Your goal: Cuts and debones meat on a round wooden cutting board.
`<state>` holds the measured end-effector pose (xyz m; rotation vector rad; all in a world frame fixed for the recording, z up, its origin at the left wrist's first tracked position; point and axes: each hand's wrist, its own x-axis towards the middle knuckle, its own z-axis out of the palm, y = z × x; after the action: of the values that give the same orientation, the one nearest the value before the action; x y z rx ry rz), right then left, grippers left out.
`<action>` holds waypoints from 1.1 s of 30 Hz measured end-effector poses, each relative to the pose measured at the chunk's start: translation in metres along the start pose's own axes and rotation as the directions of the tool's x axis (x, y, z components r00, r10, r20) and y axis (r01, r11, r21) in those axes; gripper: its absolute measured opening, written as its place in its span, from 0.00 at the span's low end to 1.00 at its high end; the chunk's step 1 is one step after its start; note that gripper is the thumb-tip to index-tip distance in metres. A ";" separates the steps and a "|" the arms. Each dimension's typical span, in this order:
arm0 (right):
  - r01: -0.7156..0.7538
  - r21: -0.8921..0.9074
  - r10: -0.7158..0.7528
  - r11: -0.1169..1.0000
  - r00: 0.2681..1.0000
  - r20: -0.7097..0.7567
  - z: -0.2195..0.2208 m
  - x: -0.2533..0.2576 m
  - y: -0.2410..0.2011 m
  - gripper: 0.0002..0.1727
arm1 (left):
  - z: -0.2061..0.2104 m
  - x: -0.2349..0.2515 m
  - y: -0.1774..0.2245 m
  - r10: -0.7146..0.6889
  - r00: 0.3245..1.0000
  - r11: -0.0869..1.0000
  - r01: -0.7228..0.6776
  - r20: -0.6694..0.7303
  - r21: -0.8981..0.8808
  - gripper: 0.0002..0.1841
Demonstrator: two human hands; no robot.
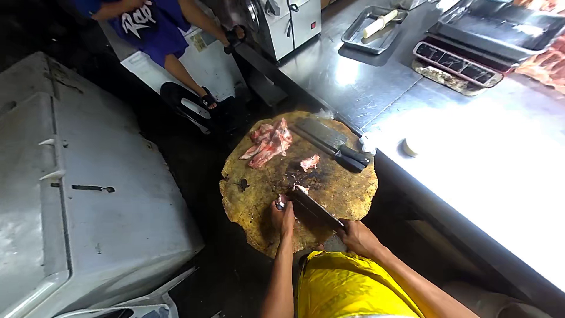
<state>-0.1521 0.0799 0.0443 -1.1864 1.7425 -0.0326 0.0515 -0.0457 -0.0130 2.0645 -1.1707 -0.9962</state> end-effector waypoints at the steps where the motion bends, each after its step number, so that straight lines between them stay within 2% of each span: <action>1: 0.011 0.039 -0.011 0.999 1.000 -0.016 0.000 0.001 0.004 0.18 | -0.002 0.002 -0.003 -0.025 1.000 0.998 0.025 0.004 -0.063 0.27; 4: 0.078 0.109 -0.071 0.991 0.995 -0.068 0.003 -0.001 0.012 0.18 | -0.011 0.003 -0.014 -0.075 0.997 0.979 0.076 0.009 -0.187 0.30; 9: 0.215 0.061 -0.207 0.975 0.972 -0.112 -0.014 -0.032 -0.023 0.23 | -0.027 -0.003 -0.023 -0.047 0.997 0.968 0.031 -0.057 -0.251 0.28; 11: 0.270 0.052 -0.261 0.961 0.955 -0.143 -0.013 -0.036 -0.032 0.24 | -0.035 -0.003 -0.018 0.010 0.990 0.987 -0.033 -0.143 -0.156 0.30; 13: 0.245 0.032 -0.240 0.969 0.963 -0.120 -0.005 -0.026 -0.034 0.24 | -0.041 -0.003 -0.006 0.121 0.972 0.992 -0.123 -0.203 0.004 0.34; 16: 0.091 -0.041 -0.094 0.995 0.993 -0.068 0.014 0.002 -0.030 0.25 | -0.036 0.000 0.003 0.252 0.961 0.944 -0.218 -0.114 0.246 0.39; 18: 0.106 -0.050 -0.109 0.993 0.992 -0.062 0.016 0.009 -0.024 0.27 | -0.029 0.001 0.002 0.258 0.966 0.920 -0.243 -0.009 0.308 0.36; 21: 0.235 0.033 -0.232 0.972 0.970 -0.079 0.021 0.010 -0.001 0.29 | -0.024 0.006 -0.006 0.266 0.964 0.938 -0.261 0.010 0.229 0.28; 24: 0.261 0.121 -0.249 0.958 0.962 -0.111 0.021 0.009 0.010 0.30 | -0.022 0.008 -0.016 0.232 0.973 0.966 -0.232 0.012 0.110 0.26; 28: 0.351 0.173 -0.317 0.920 0.927 -0.200 0.017 0.002 -0.006 0.32 | -0.026 0.003 -0.013 0.149 0.989 0.989 -0.149 -0.002 0.000 0.21; 33: 0.481 0.158 -0.435 0.862 0.864 -0.253 0.016 -0.007 -0.039 0.32 | -0.027 0.001 -0.017 0.119 0.990 0.993 -0.117 -0.070 0.029 0.14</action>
<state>-0.1130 0.0720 0.0608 -1.4498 1.5409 -0.6434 0.0814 -0.0356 -0.0108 2.0078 -1.2576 -0.8492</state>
